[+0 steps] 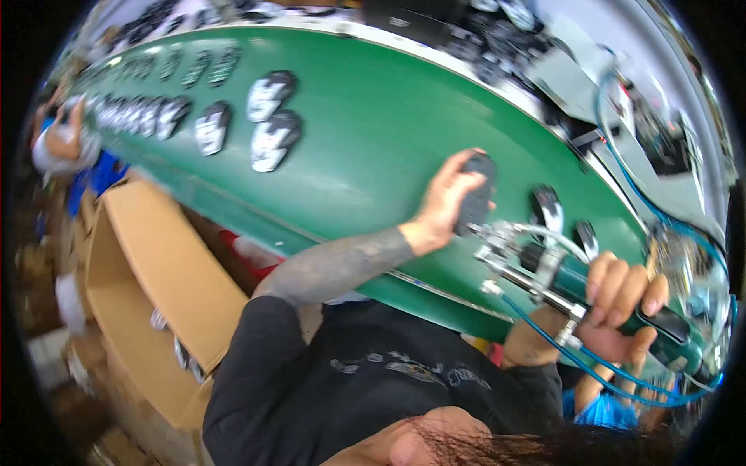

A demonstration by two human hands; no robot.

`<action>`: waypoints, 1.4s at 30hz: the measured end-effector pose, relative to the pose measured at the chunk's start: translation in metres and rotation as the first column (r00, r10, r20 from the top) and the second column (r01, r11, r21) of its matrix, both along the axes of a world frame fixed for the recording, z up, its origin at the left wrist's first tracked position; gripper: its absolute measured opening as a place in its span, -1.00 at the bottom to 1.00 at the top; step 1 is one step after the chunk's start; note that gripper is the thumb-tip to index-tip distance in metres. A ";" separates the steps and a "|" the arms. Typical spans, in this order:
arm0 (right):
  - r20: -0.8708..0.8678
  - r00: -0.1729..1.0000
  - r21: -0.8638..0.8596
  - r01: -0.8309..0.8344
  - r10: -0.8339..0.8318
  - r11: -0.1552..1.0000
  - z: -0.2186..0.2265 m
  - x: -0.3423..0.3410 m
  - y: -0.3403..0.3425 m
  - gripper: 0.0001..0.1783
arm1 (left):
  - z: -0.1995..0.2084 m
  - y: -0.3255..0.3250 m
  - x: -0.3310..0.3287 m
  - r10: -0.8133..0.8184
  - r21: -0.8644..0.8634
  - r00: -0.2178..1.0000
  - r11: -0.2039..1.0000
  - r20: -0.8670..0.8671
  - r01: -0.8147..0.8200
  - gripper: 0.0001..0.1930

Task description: The person places mouse shells onto mouse circuit boards on a conveyor belt, then picks up the mice and fastens screws into their undersides using a pneumatic screwdriver.

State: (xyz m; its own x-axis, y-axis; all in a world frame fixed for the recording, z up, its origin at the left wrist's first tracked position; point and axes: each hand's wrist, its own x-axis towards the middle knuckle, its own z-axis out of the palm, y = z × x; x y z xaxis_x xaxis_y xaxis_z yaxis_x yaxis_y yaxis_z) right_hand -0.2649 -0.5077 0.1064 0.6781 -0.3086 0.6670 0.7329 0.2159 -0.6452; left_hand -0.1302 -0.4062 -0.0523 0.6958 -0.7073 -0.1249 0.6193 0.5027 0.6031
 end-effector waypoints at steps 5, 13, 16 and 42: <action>-0.183 0.978 -0.020 0.103 -0.104 0.995 0.006 -0.035 -0.050 -0.64 | 0.003 0.006 0.011 -0.181 0.314 0.294 0.802 0.938 -0.508 -0.24; -0.071 0.961 -0.124 -0.275 0.267 0.954 -0.005 -0.034 -0.130 -0.64 | 0.007 0.178 0.120 -0.589 0.217 0.245 -0.120 0.770 -0.969 -0.45; -0.203 0.860 -0.230 -0.507 0.469 0.830 -0.006 -0.028 -0.150 -0.68 | -0.015 0.206 0.129 -0.552 0.279 0.230 0.005 0.801 -0.960 -0.44; 0.145 0.988 0.036 0.053 -0.058 0.998 -0.016 0.001 -0.048 -0.60 | -0.014 0.016 0.016 -0.278 -0.230 0.959 0.938 -0.054 0.259 -0.51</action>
State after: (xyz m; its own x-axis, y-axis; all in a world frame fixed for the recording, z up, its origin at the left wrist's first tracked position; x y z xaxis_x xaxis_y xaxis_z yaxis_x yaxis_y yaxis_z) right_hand -0.2644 -0.5561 0.0902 0.5552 -0.3659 0.7469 0.8302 0.1909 -0.5237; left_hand -0.1144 -0.3903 -0.0663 0.4696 -0.8829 0.0032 0.7935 0.4237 0.4368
